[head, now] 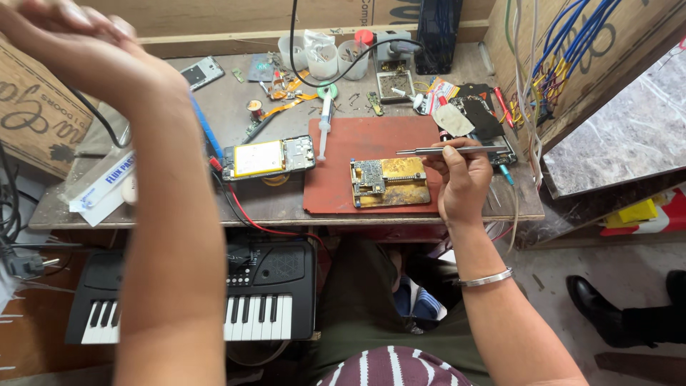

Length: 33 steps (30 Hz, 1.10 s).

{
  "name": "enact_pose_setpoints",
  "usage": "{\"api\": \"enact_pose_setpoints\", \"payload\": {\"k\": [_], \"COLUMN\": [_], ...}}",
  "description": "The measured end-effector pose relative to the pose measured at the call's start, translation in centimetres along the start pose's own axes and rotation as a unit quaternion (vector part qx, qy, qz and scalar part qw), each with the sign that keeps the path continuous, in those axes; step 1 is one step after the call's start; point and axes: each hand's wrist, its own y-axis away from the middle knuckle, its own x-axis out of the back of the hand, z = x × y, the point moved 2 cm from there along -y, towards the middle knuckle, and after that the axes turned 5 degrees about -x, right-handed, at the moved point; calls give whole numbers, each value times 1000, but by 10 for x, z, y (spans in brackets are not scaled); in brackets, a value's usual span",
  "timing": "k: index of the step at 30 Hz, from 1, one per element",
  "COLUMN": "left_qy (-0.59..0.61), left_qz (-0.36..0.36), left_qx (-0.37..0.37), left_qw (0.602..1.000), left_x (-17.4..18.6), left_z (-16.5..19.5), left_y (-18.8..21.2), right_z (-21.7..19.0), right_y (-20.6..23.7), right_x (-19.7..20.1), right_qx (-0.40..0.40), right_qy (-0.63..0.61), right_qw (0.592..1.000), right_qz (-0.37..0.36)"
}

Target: The person uses a hot air gun and tweezers to work on a small circuit board clamped to a workbench. They heat the board, then use tweezers to adjust or remove small components. The person also wipes the tweezers with a cloth during the process.

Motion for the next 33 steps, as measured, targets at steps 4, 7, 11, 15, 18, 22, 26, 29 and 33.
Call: {"api": "enact_pose_setpoints", "payload": {"k": [4, 7, 11, 15, 18, 22, 26, 29, 33], "left_qy": [-57, -103, -66, -69, -18, 16, 34, 23, 15], "left_qz": [28, -29, -219, -552, -737, -836, -831, -827, -823], "left_qx": [61, 101, 202, 335, 374, 373, 389, 401, 356], "left_qw": [996, 989, 952, 760, 563, 403, 397, 394, 442], "left_x": [44, 45, 3, -19, -8, 18, 34, 44, 56], "left_z": [-25, -26, 3, 19, 10, -12, -25, -28, -33], "left_y": [107, 200, 285, 332, 365, 402, 417, 417, 413], "right_z": [10, 13, 16, 18, 19, 22, 25, 29, 33], "right_y": [-1, -2, -2, -4, -4, -4, -7, -9, -12], "right_x": [10, 11, 11, 11, 10, 7, 5, 5, 7], "right_qx": [-4, -9, -10, -12, -13, -14, -17, -21, -23], "right_qy": [15, 21, 37, 33, 36, 36, 52, 53, 46], "right_qw": [1000, 1000, 999, 999, 999, 999, 998, 998, 999], "right_qz": [-6, -4, 4, -3, -6, -14, -11, -11, -11]}}
